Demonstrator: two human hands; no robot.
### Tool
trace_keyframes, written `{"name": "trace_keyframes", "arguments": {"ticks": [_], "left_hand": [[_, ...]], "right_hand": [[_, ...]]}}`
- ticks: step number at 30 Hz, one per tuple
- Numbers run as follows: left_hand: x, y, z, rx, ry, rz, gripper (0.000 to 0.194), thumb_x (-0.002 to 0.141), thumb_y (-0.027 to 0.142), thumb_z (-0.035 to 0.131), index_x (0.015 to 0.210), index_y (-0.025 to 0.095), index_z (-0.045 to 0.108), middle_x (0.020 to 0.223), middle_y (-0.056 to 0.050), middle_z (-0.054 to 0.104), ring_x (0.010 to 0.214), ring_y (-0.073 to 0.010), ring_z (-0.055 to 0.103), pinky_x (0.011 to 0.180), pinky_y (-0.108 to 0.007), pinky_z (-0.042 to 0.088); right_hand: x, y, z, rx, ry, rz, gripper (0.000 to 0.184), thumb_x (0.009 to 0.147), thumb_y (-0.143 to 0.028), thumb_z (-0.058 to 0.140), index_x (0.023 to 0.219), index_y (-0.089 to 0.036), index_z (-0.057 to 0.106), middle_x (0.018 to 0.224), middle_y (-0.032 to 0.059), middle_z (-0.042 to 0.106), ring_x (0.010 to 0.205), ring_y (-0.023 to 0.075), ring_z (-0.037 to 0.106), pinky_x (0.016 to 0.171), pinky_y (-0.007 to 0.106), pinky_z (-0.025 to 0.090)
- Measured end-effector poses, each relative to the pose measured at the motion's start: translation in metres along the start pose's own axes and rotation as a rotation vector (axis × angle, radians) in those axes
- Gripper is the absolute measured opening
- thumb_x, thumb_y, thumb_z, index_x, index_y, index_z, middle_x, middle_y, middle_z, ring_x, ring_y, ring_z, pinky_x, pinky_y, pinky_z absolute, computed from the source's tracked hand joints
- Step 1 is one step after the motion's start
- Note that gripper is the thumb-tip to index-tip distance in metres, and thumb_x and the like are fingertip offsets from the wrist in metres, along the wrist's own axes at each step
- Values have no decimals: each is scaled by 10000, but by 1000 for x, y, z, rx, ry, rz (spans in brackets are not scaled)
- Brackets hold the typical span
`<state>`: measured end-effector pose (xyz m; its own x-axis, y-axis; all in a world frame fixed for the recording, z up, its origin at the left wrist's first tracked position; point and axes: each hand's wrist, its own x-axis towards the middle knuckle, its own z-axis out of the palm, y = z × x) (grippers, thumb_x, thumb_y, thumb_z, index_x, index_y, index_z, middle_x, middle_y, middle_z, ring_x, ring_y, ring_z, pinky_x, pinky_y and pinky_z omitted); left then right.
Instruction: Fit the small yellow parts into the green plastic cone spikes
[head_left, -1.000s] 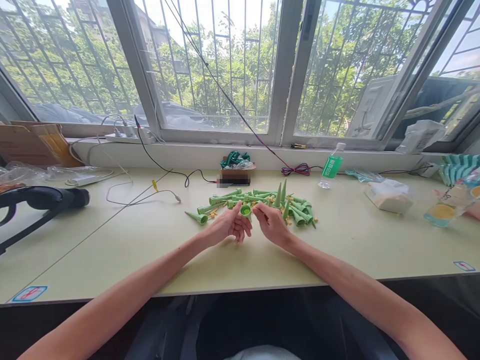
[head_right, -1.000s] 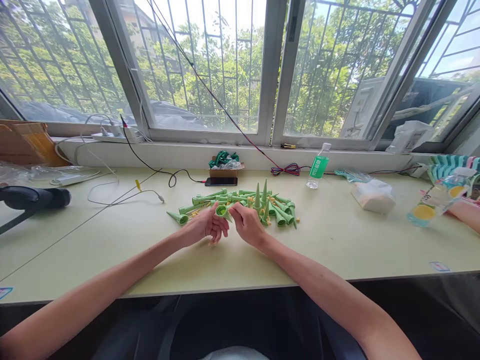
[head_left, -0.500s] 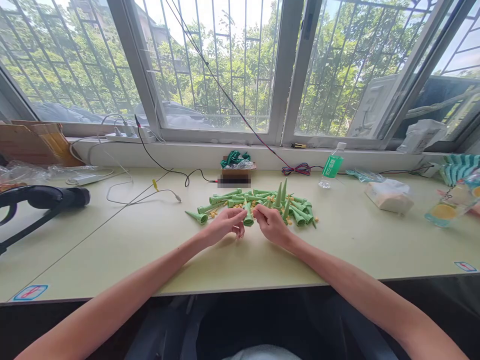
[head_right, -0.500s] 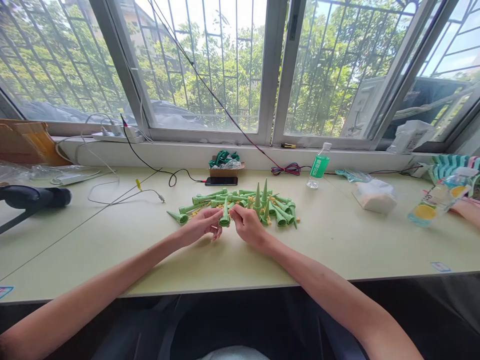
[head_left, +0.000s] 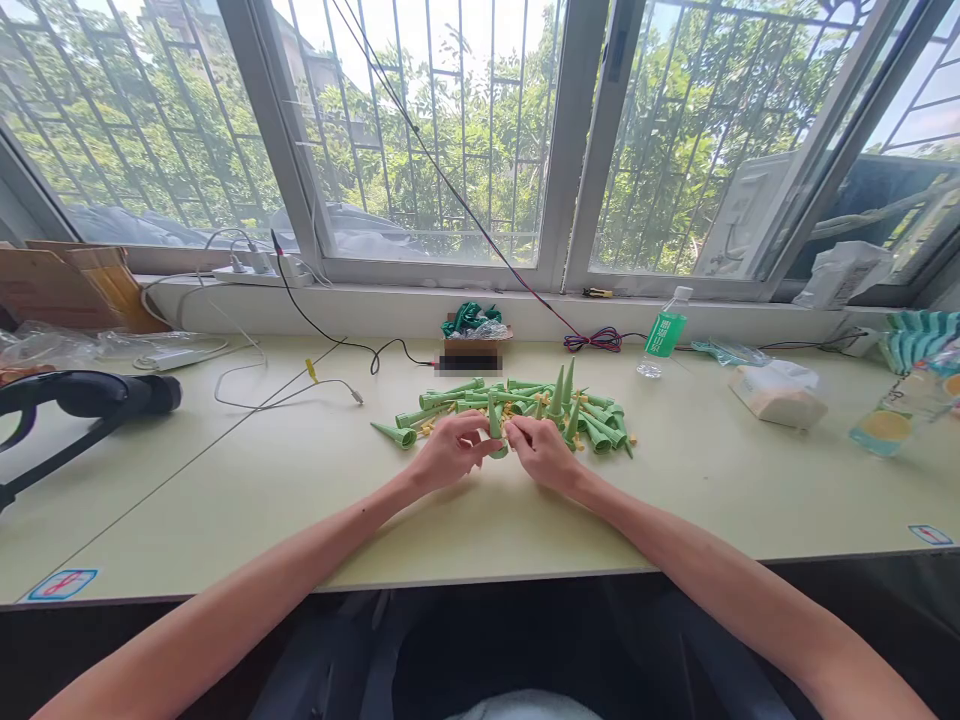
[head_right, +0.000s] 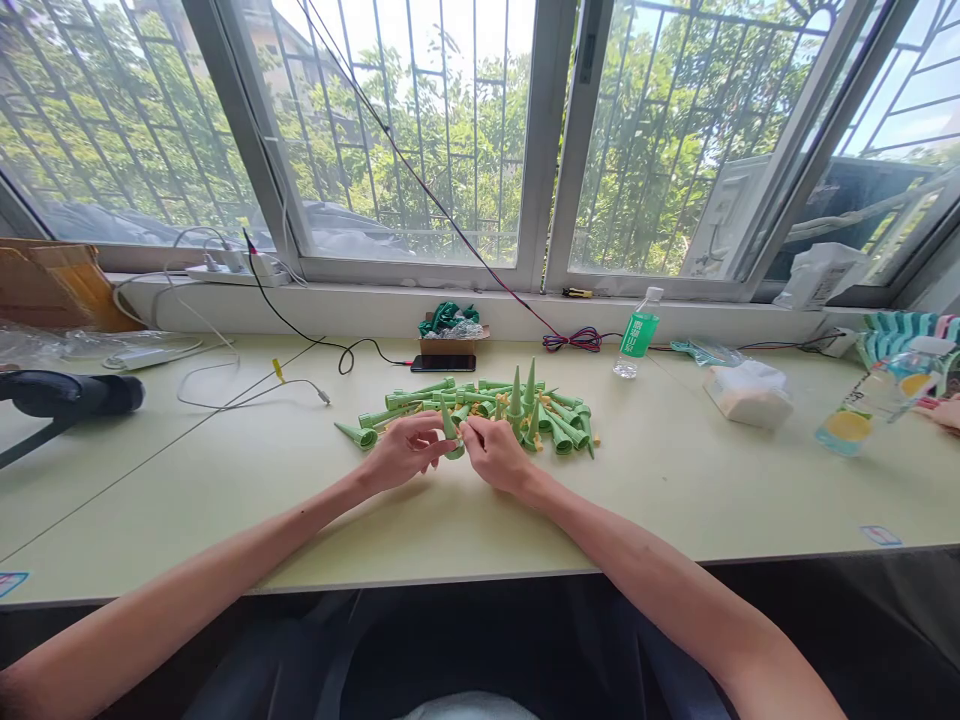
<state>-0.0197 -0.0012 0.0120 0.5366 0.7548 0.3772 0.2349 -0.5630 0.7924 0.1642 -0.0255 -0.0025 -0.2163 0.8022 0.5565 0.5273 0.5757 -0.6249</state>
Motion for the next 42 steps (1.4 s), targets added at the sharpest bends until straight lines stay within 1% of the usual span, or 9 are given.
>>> {"name": "trace_keyframes", "arguments": {"ticks": [7,13,15,18,22,26,29,35,42], "left_hand": [[0,2,1,120,56,87,383,857,541,596,805,170,673,915,-51,573,563,-71,540,480,-206,519],[3,1,2,12,148,-32,379,808,539,662,887,180,569,833,-14,593,495,-73,555,388,-181,444],[3,0,1,-57,98,-83,414,840,566,608,793,157,568,689,0,569,471,-84,548,380,-178,422],[4,0,0,-199,-57,-207,597,896,637,455,633,119,593,571,-29,558,422,-95,529,371,-196,402],[5,0,-2,-364,-217,-339,665,881,676,444,655,89,659,636,-89,635,438,-107,552,388,-209,411],[5,-2,-4,-400,-240,-369,623,873,657,487,724,85,685,727,-95,663,469,-94,556,414,-204,428],[4,-4,-5,-407,-241,-367,611,877,648,491,761,79,682,782,-100,671,476,-89,557,416,-203,427],[2,-2,-5,-340,-216,-292,495,853,599,575,743,117,604,507,-10,572,434,-105,541,435,-207,424],[1,-1,-5,-223,-148,-194,370,820,490,672,761,139,572,505,14,568,436,-90,504,440,-204,397]], "right_hand": [[1,-1,-1,20,16,48,398,962,-377,370,604,-202,360,532,-38,369,500,102,320,515,264,254],[3,-2,-1,10,144,78,382,981,-407,374,658,-206,406,542,-42,366,500,111,320,508,265,250],[3,-1,-2,17,158,72,366,988,-410,368,689,-207,425,547,-44,364,501,114,323,512,264,256],[2,0,-3,27,140,36,353,992,-408,370,705,-209,422,561,-46,361,510,114,319,520,261,264],[1,0,-2,46,83,-21,343,991,-386,378,699,-209,400,576,-48,361,521,108,302,526,253,268],[-1,0,-3,54,65,-23,342,990,-371,380,692,-204,396,573,-50,357,521,102,297,525,249,261],[-1,1,-2,67,65,-11,348,986,-376,388,686,-201,394,566,-51,355,519,99,298,521,244,260],[-1,2,-1,85,57,2,356,984,-383,379,678,-201,367,575,-45,374,514,96,317,518,241,263],[-1,-3,-2,55,54,18,370,988,-390,350,668,-204,357,571,-39,387,508,99,319,517,253,252]]}}
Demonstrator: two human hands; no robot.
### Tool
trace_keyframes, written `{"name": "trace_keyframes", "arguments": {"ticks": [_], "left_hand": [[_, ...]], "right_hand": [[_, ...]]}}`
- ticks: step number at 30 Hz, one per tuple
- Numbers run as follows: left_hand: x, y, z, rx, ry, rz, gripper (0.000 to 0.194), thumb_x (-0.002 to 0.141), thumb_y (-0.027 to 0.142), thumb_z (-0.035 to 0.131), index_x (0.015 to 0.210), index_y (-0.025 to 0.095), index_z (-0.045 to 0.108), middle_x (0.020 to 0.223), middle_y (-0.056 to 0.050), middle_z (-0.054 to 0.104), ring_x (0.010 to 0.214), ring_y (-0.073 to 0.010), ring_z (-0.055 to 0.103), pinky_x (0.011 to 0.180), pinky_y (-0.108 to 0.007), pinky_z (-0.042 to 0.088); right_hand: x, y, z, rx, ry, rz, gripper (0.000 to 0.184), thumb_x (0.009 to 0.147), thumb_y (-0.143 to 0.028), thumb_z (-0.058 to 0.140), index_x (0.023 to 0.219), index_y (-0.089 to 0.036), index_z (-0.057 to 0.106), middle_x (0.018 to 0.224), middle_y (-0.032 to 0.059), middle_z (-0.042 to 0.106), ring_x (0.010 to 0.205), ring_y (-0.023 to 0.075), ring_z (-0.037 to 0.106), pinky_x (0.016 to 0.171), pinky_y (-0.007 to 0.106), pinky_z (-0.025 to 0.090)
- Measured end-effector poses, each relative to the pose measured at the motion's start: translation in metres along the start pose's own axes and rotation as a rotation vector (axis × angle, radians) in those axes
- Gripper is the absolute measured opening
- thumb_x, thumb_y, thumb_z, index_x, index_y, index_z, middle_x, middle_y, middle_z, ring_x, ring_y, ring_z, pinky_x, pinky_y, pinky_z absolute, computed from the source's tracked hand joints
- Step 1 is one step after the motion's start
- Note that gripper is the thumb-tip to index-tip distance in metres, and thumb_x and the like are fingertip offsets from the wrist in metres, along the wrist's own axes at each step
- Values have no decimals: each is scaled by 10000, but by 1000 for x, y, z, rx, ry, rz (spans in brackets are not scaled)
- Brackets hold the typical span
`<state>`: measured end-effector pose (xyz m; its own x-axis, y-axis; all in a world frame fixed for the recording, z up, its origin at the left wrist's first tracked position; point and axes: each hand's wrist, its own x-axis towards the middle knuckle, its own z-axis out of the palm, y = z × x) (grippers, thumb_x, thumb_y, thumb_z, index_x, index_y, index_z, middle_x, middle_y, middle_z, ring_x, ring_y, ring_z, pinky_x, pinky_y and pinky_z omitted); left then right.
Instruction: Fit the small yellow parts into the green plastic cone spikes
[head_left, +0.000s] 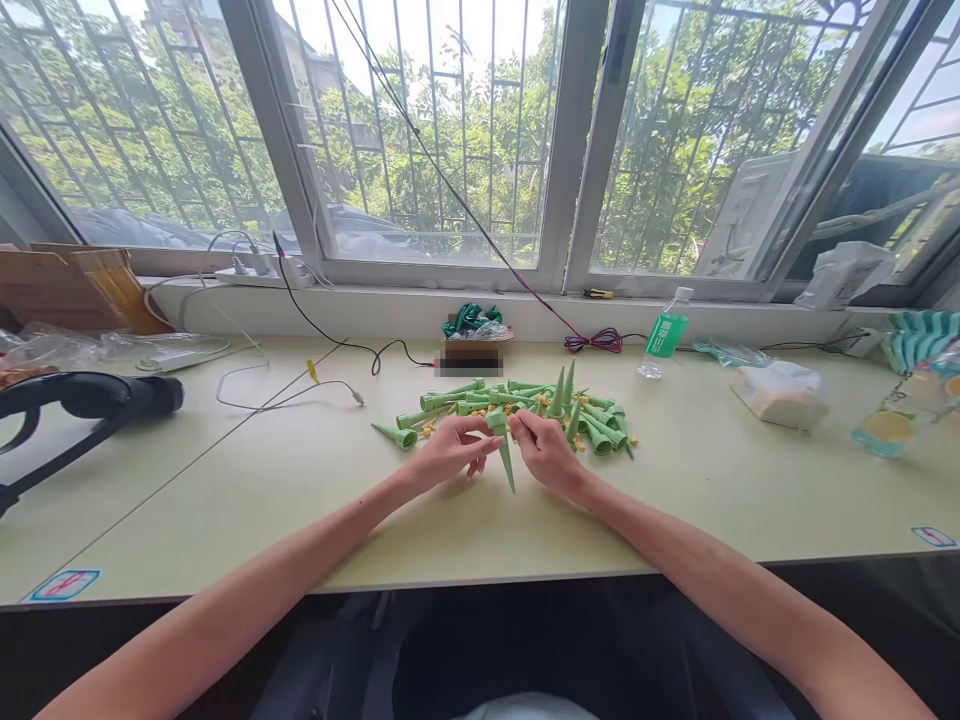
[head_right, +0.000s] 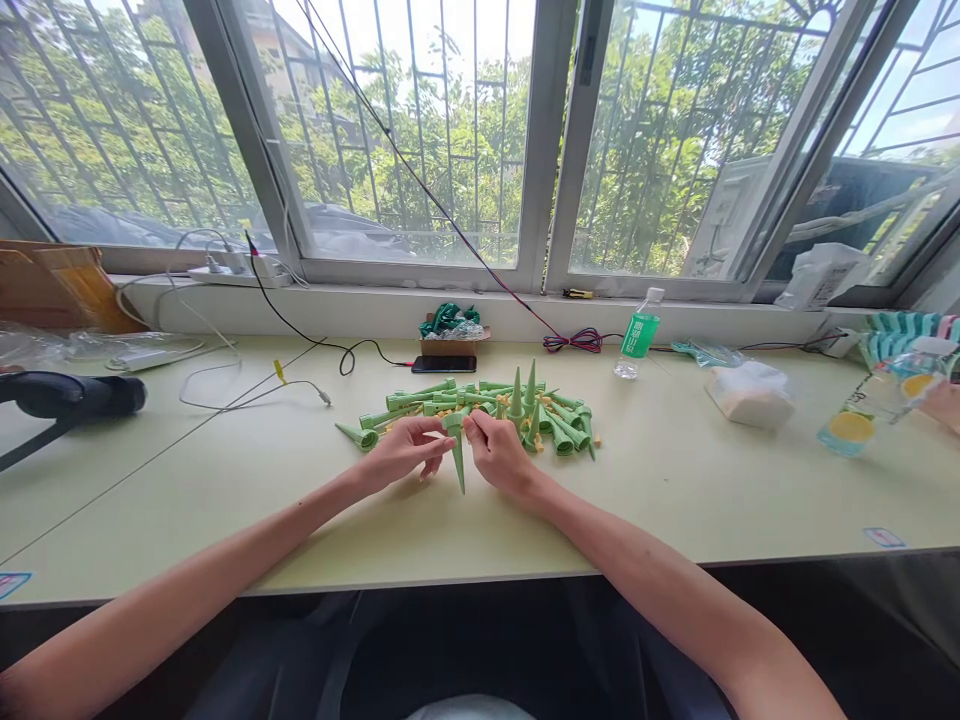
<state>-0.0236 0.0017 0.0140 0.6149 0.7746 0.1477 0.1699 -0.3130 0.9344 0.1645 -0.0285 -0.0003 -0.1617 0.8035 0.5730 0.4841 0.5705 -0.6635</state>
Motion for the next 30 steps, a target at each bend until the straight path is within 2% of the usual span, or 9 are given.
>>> {"name": "trace_keyframes", "arguments": {"ticks": [4,9,11,15,19,21,24,27,30], "left_hand": [[0,-4,0,17,6,46,331,810,455,695,787,150,567,517,28,550,448,-86,491,438,-202,392],[0,-6,1,57,70,97,329,774,436,735,799,162,555,498,58,489,445,-83,483,420,-192,389],[1,-4,2,81,103,111,338,752,438,752,802,159,568,553,52,493,454,-80,493,407,-190,397],[1,-2,4,122,166,171,328,751,449,745,822,154,619,804,0,542,497,-61,526,385,-185,416],[2,-3,5,129,201,134,341,779,452,718,919,167,593,838,-5,580,458,-46,505,379,-183,413],[2,-2,5,107,176,130,339,796,466,699,917,171,582,921,-24,605,481,-49,533,404,-190,436],[3,-1,5,27,93,90,387,827,532,644,838,148,596,788,-13,596,475,-68,541,409,-196,438],[3,2,5,-120,-62,-23,577,893,637,468,746,105,638,696,-51,604,455,-98,550,392,-216,427],[3,4,6,-267,-145,-92,721,922,680,324,794,73,691,706,-103,644,471,-123,567,410,-233,430]], "right_hand": [[0,0,0,-14,-5,1,375,989,-395,343,666,-206,351,573,-35,401,507,101,319,517,258,247],[0,-2,0,-16,-12,10,372,988,-390,336,662,-211,334,561,-39,382,498,103,310,513,261,245],[0,-2,0,-18,-10,4,371,987,-387,337,660,-213,317,550,-44,355,493,104,304,513,263,241],[0,-3,0,-13,3,2,371,991,-394,334,665,-217,316,552,-44,351,493,109,317,512,263,247],[1,-2,0,-19,48,12,362,996,-399,333,687,-214,368,585,-32,408,516,117,363,524,260,273],[1,-2,-1,-19,86,16,358,999,-398,334,696,-214,379,592,-30,421,526,120,373,529,259,285],[2,-2,-2,-13,126,12,359,1001,-403,339,694,-217,367,590,-32,417,523,119,365,528,257,293],[2,-3,-2,-9,128,0,361,1005,-409,332,701,-218,369,588,-35,413,516,117,362,531,256,300],[1,-2,-1,-10,106,-16,361,1008,-414,320,714,-215,388,611,-27,443,529,117,384,543,255,315]]}}
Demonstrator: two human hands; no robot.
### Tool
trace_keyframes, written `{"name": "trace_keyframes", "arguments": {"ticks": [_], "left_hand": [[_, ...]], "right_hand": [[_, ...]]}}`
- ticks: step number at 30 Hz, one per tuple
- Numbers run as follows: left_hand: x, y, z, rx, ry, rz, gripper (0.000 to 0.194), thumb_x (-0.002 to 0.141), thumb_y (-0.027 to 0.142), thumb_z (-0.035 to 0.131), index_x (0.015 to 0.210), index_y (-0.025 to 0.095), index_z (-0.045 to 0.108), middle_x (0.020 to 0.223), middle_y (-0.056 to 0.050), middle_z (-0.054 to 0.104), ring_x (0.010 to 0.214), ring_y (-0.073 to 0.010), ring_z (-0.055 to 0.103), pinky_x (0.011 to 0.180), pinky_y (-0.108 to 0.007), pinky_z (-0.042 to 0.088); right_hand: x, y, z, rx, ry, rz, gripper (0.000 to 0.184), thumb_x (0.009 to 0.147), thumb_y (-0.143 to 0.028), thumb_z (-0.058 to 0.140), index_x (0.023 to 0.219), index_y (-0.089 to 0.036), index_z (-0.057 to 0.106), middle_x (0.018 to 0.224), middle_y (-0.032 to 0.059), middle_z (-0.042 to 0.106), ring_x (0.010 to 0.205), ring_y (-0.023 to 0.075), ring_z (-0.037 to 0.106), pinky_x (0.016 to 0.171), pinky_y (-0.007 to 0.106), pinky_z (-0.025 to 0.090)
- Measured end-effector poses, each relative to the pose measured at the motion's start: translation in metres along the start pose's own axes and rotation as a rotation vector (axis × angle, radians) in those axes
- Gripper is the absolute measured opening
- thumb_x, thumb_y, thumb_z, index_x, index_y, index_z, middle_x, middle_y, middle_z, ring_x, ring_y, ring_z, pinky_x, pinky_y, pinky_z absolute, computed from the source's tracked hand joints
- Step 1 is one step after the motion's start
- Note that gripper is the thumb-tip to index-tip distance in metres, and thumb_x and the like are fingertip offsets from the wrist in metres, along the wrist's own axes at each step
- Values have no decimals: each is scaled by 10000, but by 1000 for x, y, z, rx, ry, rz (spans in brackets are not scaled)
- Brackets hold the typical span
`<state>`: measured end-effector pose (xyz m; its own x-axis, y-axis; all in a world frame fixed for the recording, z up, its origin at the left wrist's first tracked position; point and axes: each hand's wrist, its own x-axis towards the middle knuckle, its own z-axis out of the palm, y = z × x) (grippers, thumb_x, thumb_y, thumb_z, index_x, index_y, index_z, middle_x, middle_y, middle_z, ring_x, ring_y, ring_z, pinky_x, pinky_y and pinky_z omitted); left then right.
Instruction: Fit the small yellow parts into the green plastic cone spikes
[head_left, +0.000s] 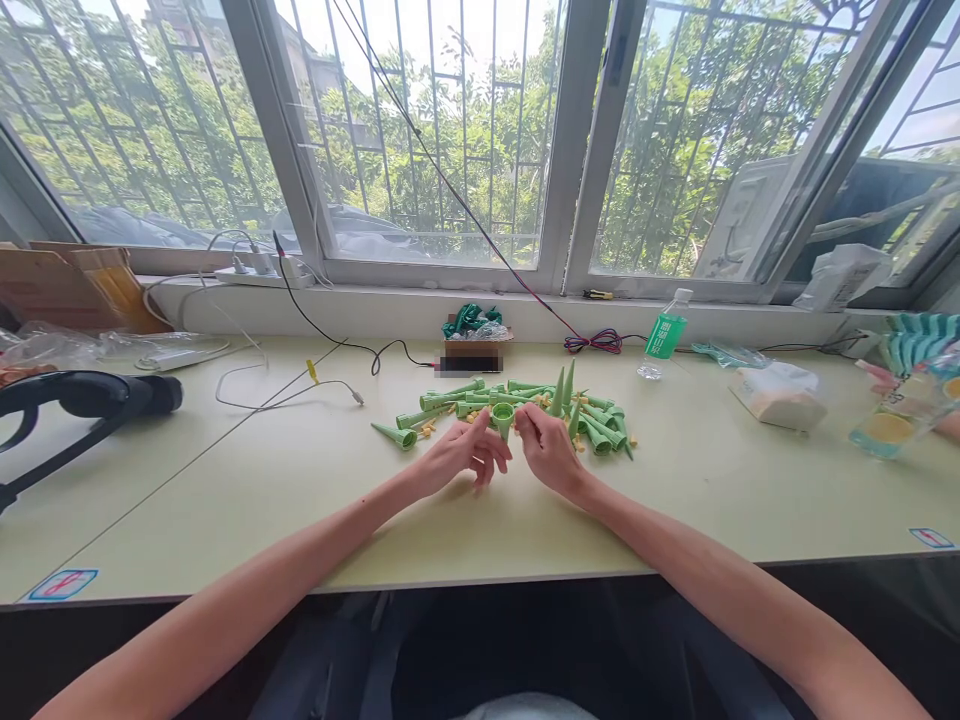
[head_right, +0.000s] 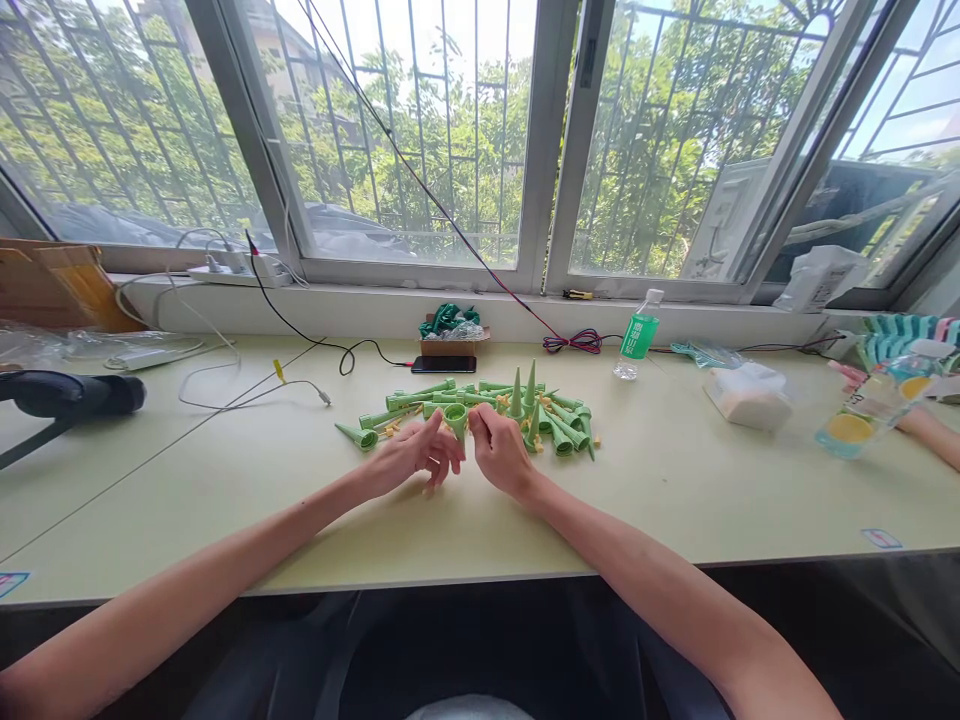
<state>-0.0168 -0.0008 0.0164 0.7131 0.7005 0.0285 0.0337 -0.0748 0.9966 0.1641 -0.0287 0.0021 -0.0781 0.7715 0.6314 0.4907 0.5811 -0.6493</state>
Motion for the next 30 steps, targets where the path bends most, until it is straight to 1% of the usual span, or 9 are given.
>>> {"name": "trace_keyframes", "arguments": {"ticks": [3,11,14,18,21,25,28,30], "left_hand": [[-1,1,0,-70,-9,-22,765,918,699,294,827,63,710,724,-124,664,483,-132,571,425,-237,425],[-1,0,0,-98,14,-84,734,886,717,368,794,71,704,745,-137,693,481,-122,554,460,-247,440],[-1,1,0,-91,21,-75,704,873,715,411,805,75,698,766,-138,700,490,-117,551,463,-243,442],[-1,1,0,-83,23,-29,662,878,686,447,792,73,684,785,-137,692,494,-111,558,464,-243,445],[-1,-1,-2,-44,31,16,620,880,656,481,762,75,660,718,-116,669,491,-112,562,460,-241,443],[-3,-3,-3,70,59,68,506,869,600,555,774,106,606,568,-43,607,461,-114,552,435,-221,424],[-4,-3,-3,180,84,98,444,850,560,607,743,132,559,526,-10,582,436,-106,542,419,-203,411],[-5,-3,-3,234,91,127,411,846,531,627,764,132,575,529,1,574,440,-101,542,423,-200,420]], "right_hand": [[-1,1,1,7,-31,-15,358,1006,-413,323,720,-211,397,634,-23,464,536,113,388,548,252,318],[-3,-1,-1,43,-110,-15,352,999,-422,336,726,-209,403,576,-50,391,522,106,332,545,244,304],[-3,0,-1,48,-116,-3,353,998,-429,335,727,-211,397,565,-52,380,524,107,326,542,242,300],[-3,1,0,69,-118,-5,347,994,-424,345,723,-210,382,593,-45,389,537,106,325,537,239,296],[-3,1,0,93,-118,-11,350,994,-423,347,716,-211,366,610,-40,402,537,102,330,528,236,294],[-2,4,2,124,-133,16,363,993,-436,349,706,-215,344,584,-48,391,518,98,329,513,234,289],[-2,8,3,103,-138,34,374,991,-445,353,696,-218,321,567,-52,366,512,99,315,504,238,273],[-2,11,4,85,-141,38,377,991,-442,350,691,-218,315,558,-54,350,507,101,305,500,243,260]]}}
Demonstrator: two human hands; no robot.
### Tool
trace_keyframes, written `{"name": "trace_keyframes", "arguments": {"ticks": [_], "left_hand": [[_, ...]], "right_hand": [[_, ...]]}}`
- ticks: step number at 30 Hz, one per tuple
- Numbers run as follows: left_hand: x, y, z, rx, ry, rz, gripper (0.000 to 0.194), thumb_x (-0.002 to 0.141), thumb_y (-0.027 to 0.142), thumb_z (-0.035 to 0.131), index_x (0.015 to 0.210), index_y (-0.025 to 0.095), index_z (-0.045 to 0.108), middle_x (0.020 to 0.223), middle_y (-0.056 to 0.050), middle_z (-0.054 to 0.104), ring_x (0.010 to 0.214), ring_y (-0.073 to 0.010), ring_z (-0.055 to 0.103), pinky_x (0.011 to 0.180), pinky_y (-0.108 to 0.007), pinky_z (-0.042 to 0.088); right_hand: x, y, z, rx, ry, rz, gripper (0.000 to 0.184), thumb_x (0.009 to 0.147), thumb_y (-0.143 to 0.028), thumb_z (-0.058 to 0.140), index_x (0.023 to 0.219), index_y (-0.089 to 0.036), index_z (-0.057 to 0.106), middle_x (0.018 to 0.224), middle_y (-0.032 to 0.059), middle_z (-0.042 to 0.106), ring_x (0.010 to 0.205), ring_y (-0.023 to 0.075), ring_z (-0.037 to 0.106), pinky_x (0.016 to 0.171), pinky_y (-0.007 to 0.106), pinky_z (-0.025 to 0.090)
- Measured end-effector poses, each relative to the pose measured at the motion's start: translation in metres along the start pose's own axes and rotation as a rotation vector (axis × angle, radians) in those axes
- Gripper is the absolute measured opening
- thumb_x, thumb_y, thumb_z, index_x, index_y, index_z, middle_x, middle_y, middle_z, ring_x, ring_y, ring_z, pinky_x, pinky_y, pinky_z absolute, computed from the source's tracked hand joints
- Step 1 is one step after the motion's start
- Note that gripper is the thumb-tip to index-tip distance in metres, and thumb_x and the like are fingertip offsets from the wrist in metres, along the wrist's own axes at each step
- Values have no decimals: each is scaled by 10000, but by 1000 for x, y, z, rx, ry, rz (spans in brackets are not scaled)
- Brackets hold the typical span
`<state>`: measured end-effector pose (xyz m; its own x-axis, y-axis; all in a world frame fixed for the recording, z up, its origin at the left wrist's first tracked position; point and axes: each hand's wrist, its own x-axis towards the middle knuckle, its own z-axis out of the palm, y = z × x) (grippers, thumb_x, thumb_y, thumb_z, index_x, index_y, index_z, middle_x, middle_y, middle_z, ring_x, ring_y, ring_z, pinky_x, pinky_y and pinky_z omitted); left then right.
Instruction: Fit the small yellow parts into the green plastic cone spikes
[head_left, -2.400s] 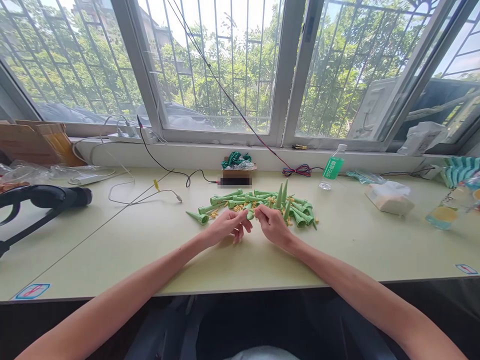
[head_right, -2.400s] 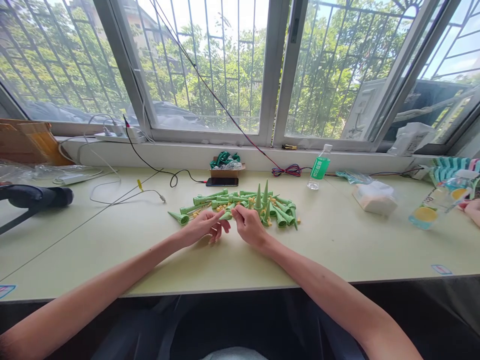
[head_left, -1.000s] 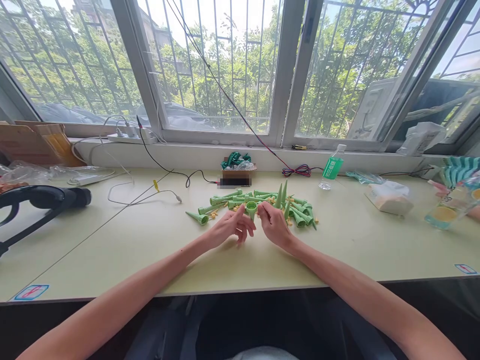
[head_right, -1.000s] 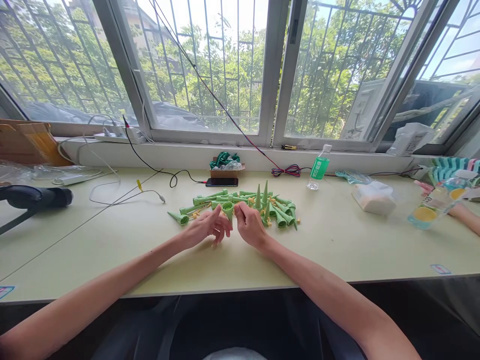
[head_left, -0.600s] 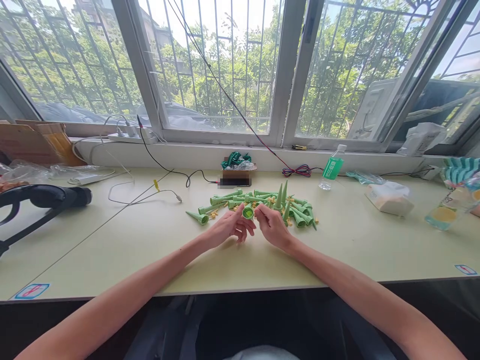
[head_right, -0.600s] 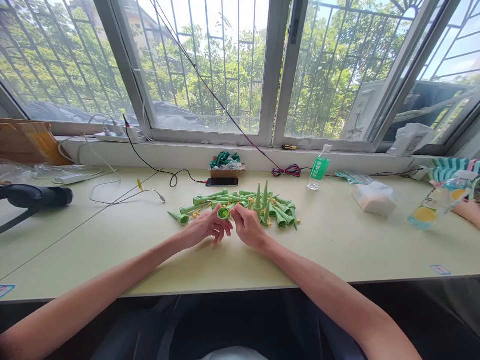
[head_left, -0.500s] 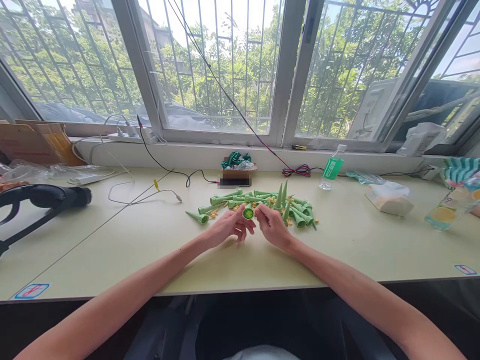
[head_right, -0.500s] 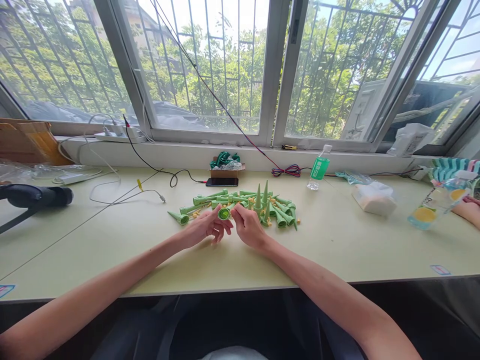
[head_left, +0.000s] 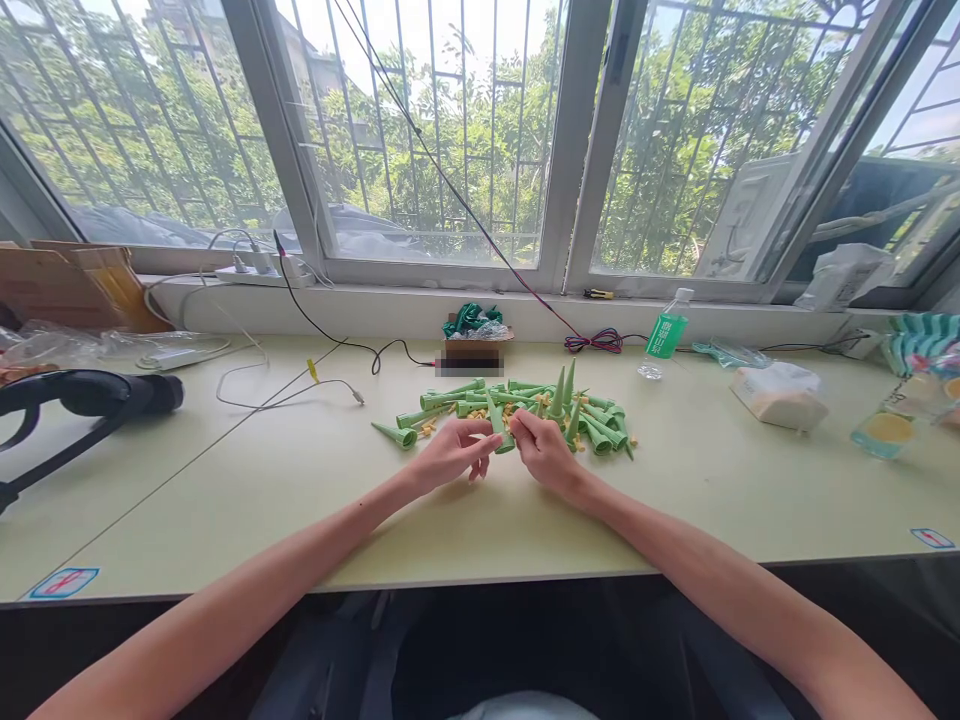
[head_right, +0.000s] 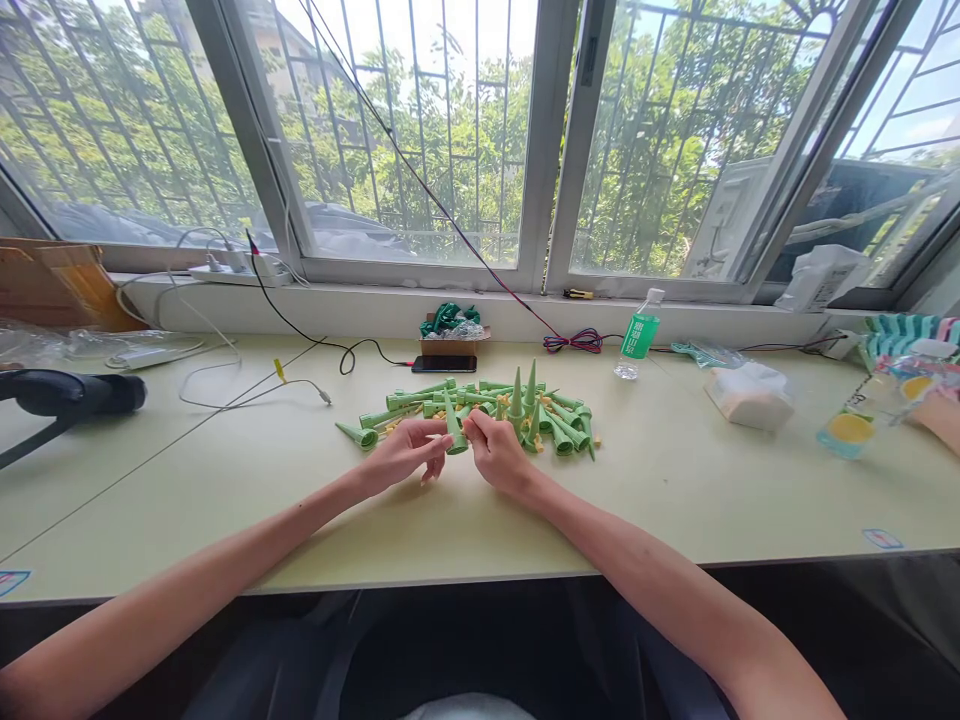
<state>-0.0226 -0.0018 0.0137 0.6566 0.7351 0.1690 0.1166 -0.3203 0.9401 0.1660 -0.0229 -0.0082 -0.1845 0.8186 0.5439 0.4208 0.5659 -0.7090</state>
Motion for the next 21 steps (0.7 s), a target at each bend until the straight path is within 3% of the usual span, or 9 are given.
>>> {"name": "trace_keyframes", "arguments": {"ticks": [3,9,16,21], "left_hand": [[0,0,0,71,18,37,392,852,514,621,896,125,639,567,5,571,471,-107,554,425,-203,440],[1,-1,2,194,94,125,391,848,504,614,1011,158,696,951,-58,611,529,-69,550,397,-185,451],[3,-6,3,294,179,175,302,866,450,612,978,185,703,949,-39,569,527,-49,517,436,-187,489],[4,-3,4,321,270,144,326,850,465,630,1014,184,604,978,-35,596,459,-32,499,396,-185,439]], "right_hand": [[1,3,0,-20,-5,-8,376,993,-428,349,683,-215,328,557,-50,351,505,103,306,501,251,252],[1,1,0,-42,-26,-21,381,995,-434,339,686,-212,349,583,-36,406,516,106,326,508,255,262],[1,-1,0,-45,-29,-2,398,997,-457,334,686,-211,356,570,-39,396,506,105,321,504,257,258],[1,-5,-1,-58,35,30,408,996,-474,327,689,-211,381,578,-34,411,514,111,347,511,257,273]]}}
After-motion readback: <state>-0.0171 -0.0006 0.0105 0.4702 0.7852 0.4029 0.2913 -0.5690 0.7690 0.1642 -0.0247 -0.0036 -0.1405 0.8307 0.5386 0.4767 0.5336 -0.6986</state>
